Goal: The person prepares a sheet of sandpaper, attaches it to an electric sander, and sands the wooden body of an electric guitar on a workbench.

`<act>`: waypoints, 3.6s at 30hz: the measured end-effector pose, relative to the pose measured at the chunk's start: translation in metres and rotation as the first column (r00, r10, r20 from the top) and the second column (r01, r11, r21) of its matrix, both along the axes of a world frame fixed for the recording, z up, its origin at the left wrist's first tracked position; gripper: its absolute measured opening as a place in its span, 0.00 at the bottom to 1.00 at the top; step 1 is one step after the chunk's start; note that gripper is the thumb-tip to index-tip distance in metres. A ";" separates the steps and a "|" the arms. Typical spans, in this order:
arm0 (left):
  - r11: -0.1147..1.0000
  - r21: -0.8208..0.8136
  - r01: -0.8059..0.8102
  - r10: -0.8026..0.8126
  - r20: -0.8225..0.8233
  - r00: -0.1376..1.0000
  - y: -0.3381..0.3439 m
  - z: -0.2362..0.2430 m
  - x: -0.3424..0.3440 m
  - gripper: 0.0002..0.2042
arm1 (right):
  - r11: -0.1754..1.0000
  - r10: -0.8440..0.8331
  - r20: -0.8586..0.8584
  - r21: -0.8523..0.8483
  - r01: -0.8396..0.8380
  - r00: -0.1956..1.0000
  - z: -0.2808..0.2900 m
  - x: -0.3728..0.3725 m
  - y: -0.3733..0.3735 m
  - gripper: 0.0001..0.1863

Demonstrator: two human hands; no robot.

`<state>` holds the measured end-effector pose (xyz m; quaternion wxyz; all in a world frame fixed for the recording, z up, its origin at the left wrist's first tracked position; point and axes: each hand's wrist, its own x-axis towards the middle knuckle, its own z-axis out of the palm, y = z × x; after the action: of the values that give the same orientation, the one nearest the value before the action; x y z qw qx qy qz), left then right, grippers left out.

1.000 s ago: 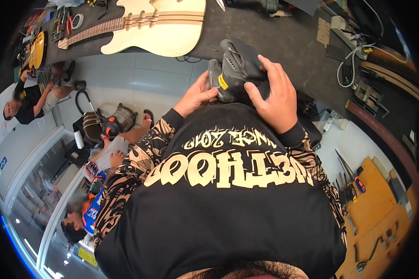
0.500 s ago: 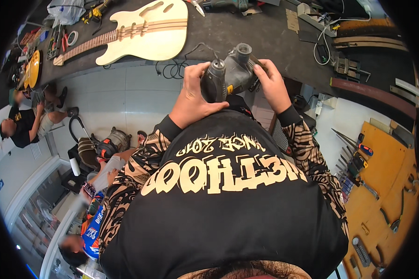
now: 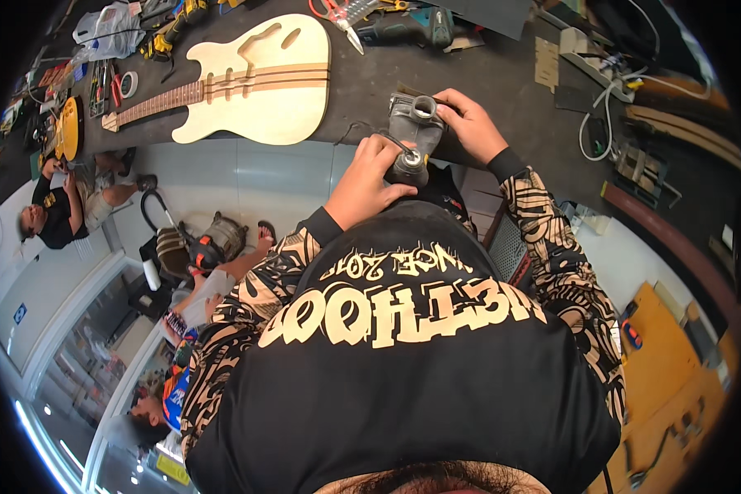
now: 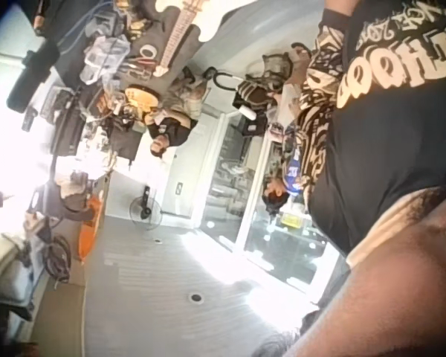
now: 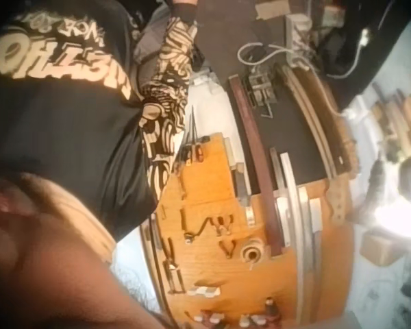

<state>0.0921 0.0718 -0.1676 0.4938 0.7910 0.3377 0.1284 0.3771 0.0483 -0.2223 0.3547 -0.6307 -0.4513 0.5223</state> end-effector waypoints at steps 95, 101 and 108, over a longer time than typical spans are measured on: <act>0.803 0.097 0.588 -0.574 -0.135 0.807 0.191 -0.041 0.121 0.15 | 0.980 0.165 0.448 0.028 -0.199 0.879 -0.006 0.060 0.024 0.14; 0.826 0.102 0.555 -0.550 -0.074 0.832 0.190 -0.045 0.114 0.17 | 0.965 0.122 0.546 0.129 -0.228 0.829 -0.009 0.057 0.022 0.13; 0.814 0.109 0.571 -0.565 -0.081 0.821 0.183 -0.040 0.107 0.20 | 0.956 0.130 0.530 0.157 -0.247 0.838 -0.009 0.058 0.020 0.14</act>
<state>0.1992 0.2551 -0.2077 0.4501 0.8884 0.0884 -0.0208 0.4350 0.0682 -0.2311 0.2353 -0.6561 -0.6444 0.3144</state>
